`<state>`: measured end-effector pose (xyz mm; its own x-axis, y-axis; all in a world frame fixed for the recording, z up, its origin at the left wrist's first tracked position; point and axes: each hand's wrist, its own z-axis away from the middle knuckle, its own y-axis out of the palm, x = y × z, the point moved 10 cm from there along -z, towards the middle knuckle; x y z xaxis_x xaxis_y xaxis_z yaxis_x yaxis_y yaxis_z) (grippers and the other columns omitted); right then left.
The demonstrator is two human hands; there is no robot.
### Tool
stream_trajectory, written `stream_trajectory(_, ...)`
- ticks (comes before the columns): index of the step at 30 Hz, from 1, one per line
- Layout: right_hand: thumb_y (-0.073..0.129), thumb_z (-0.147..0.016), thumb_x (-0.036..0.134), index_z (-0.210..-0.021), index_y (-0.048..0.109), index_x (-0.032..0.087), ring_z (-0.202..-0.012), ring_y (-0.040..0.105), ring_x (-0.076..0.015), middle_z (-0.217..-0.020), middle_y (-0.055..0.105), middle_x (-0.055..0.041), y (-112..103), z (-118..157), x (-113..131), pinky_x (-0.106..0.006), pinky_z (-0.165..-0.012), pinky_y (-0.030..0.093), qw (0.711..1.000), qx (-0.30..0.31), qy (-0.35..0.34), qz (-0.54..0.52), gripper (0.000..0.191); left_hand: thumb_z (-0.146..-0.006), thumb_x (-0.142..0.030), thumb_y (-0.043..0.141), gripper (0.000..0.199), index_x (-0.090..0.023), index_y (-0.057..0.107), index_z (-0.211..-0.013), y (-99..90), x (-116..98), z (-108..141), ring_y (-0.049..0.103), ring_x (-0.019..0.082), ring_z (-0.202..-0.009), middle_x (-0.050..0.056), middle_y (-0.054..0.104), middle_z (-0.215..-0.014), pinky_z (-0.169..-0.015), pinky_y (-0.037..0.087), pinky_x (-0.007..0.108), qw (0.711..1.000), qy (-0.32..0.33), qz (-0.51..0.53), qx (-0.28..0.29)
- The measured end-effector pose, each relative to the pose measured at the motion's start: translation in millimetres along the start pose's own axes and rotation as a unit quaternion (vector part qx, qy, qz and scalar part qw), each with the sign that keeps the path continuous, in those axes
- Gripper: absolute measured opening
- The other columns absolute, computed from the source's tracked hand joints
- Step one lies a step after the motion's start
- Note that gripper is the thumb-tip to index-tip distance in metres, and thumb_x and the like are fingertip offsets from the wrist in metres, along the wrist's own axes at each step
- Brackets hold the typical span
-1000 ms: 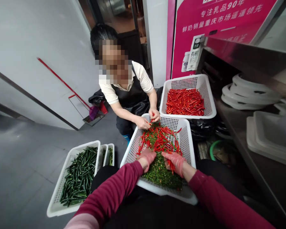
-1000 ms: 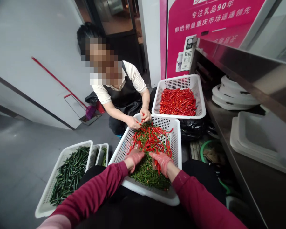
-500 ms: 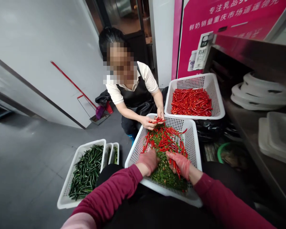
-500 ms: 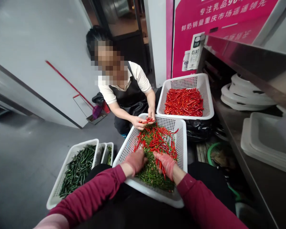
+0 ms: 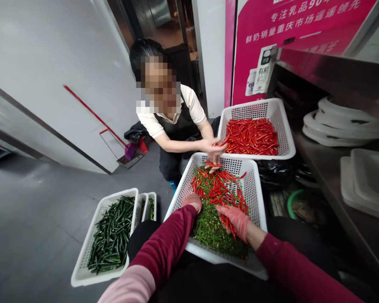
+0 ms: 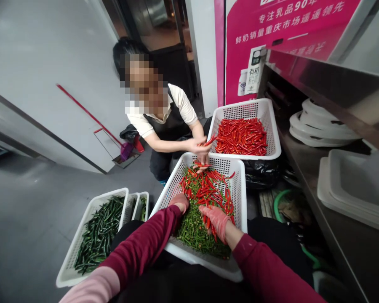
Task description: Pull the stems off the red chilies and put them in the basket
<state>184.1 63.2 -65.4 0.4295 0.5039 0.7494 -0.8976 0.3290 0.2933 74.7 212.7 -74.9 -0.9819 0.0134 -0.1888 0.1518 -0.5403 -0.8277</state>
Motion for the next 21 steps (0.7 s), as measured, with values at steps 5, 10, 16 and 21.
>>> stream_trajectory(5, 0.055, -0.076, 0.041, -0.065, 0.047, 0.017, -0.033, 0.046, -0.0092, -0.049, 0.052, 0.0026, -1, -2, -2, -0.02, -0.028, 0.034, 1.0, -0.003, 0.006, -0.01, 0.027, -0.078, -0.049, 0.043, 0.046, -0.013, 0.061, -0.102, -13.1, 1, 5, 0.057, 0.03, -0.099, 0.017, 0.062, -0.105, -0.081, 0.043, 0.036, 0.999, 0.04, -0.011, -0.003)
stream_trajectory(10, 0.06, -0.072, 0.03, -0.079, 0.051, 0.015, -0.038, 0.051, -0.0092, -0.053, 0.054, 0.0024, 0, -7, -2, -0.018, -0.031, 0.034, 0.999, 0.003, 0.007, -0.05, 0.018, -0.084, -0.04, 0.035, 0.037, -0.018, 0.055, -0.107, -24.6, -4, 42, 0.058, 0.021, -0.094, 0.01, 0.062, -0.102, -0.081, 0.041, 0.028, 0.987, 0.156, 0.019, -0.026)
stream_trajectory(16, 0.066, -0.067, 0.04, -0.081, 0.05, 0.017, -0.034, 0.043, -0.0069, -0.049, 0.048, 0.0062, 3, -5, 20, -0.018, -0.03, 0.028, 0.995, 0.009, -0.072, -0.071, 0.031, -0.087, -0.039, 0.029, 0.036, -0.02, 0.049, -0.11, -14.1, -33, 106, 0.058, 0.018, -0.086, 0.006, 0.061, -0.095, -0.076, 0.041, 0.027, 0.945, 0.327, -0.015, 0.001)
stream_trajectory(21, 0.068, -0.062, 0.046, -0.078, 0.047, 0.018, -0.036, 0.042, -0.0066, -0.049, 0.047, 0.007, -10, 3, 42, -0.018, -0.032, 0.029, 0.986, -0.039, -0.151, -0.064, 0.038, -0.087, -0.041, 0.026, 0.035, -0.02, 0.05, -0.1, -7.5, -47, 126, 0.059, 0.019, -0.071, 0.005, 0.059, -0.076, -0.061, 0.038, 0.026, 0.929, 0.348, -0.121, 0.018)
